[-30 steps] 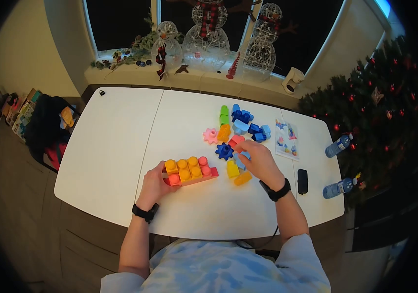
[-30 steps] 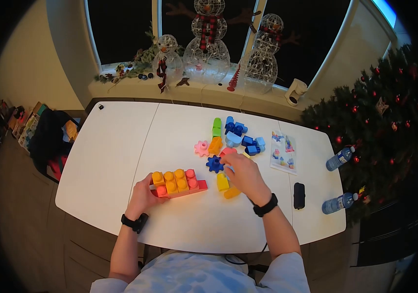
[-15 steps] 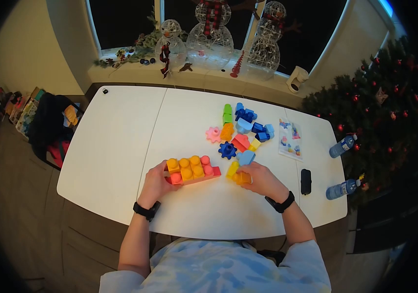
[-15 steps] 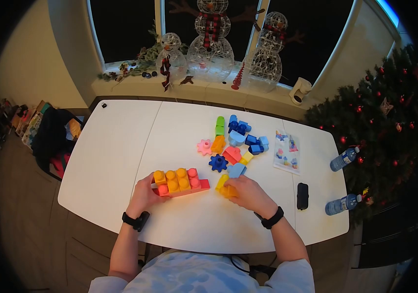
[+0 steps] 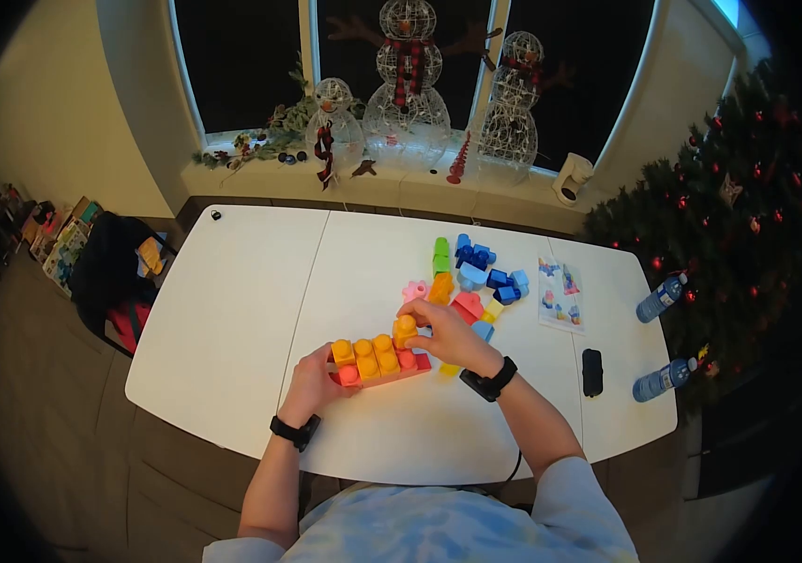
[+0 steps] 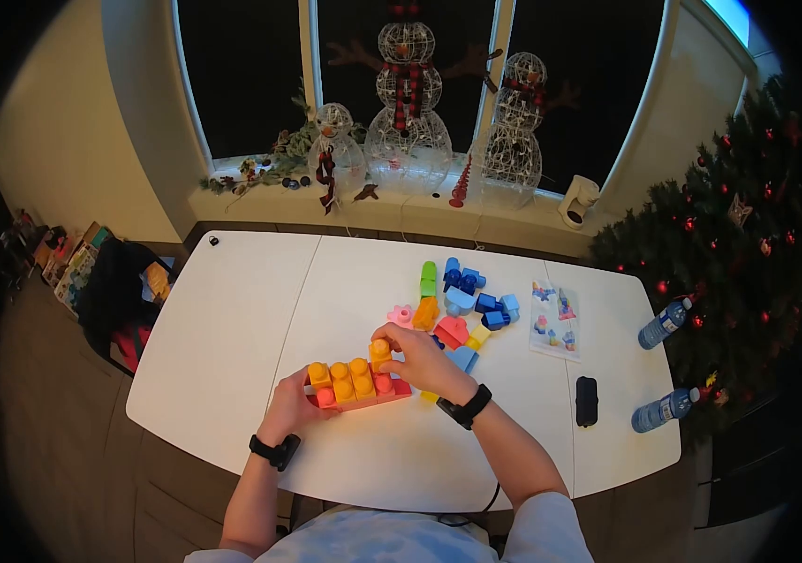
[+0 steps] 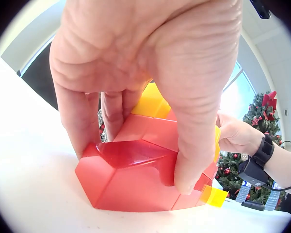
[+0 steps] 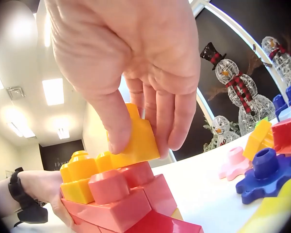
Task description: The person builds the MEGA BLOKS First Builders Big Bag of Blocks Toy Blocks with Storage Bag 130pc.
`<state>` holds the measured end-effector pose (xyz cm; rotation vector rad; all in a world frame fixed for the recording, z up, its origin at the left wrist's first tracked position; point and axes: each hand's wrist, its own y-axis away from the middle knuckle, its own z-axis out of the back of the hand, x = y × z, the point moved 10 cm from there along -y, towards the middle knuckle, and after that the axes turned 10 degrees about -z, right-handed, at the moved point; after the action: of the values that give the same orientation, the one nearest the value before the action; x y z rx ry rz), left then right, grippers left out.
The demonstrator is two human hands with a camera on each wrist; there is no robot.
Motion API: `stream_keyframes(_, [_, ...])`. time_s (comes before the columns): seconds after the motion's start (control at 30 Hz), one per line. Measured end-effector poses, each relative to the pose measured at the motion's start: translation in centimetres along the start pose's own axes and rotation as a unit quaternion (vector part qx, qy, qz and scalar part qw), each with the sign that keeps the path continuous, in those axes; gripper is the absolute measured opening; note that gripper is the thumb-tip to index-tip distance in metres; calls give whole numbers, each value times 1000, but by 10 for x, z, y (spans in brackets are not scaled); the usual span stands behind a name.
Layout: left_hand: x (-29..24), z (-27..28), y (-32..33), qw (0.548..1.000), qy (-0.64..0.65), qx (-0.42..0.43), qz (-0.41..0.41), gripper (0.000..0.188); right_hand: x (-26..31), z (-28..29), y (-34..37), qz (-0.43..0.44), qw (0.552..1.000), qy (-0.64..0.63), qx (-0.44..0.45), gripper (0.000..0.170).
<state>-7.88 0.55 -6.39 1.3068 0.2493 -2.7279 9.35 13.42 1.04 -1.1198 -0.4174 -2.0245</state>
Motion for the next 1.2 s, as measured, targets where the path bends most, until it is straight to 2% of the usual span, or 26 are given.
stream_keyframes(0.07, [-2,1,-1,1000,3,-8,-7,72,1,-4,-1,-6,1000,1,13,43])
stream_keyframes(0.23, [-3,2,0,1000,15,-23,-12,66,17,-9,5,41,997,62,14,42])
stream_keyframes(0.47, [-9,6,0,998,3,-49,-43,60,3,-15,6,-1,999,39,32,37])
stream_keyframes(0.53, [-7,5,0,998,12,-49,-43,60,3,-15,7,43,998,51,5,36])
stream_keyframes(0.67, [-9,5,-1,998,9,-44,-43,61,3,-14,7,54,997,56,-5,38])
stream_keyframes(0.77, [-11,6,0,998,17,-47,-43,61,5,-11,5,34,997,73,18,41])
stream_keyframes(0.83, [-10,6,1,997,38,-51,-34,60,1,-10,-1,17,987,131,94,46])
stream_keyframes(0.87, [-10,7,1,997,37,-54,-35,60,4,0,-5,20,987,132,94,46])
stream_keyframes(0.93, [-10,7,2,997,25,-59,-47,59,-8,42,-20,-67,996,61,-3,52])
stream_keyframes(0.97, [-10,8,3,997,24,-62,-46,59,-12,50,-27,-63,996,62,-1,52])
stream_keyframes(1.03, [-10,8,3,997,36,-56,-42,59,-33,78,-40,-76,969,203,-120,63])
stream_keyframes(1.07, [-9,8,3,997,34,-58,-45,59,-49,78,-45,-68,960,232,-139,64])
stream_keyframes(1.1, [-6,7,3,997,29,-56,-38,59,-58,75,-50,-66,960,232,-142,64])
stream_keyframes(1.17, [-8,7,2,998,23,-56,-34,59,-88,57,-64,-131,934,326,-65,73])
stream_keyframes(1.2, [-8,6,2,999,18,-37,-14,65,-100,52,-70,-151,926,341,-63,75])
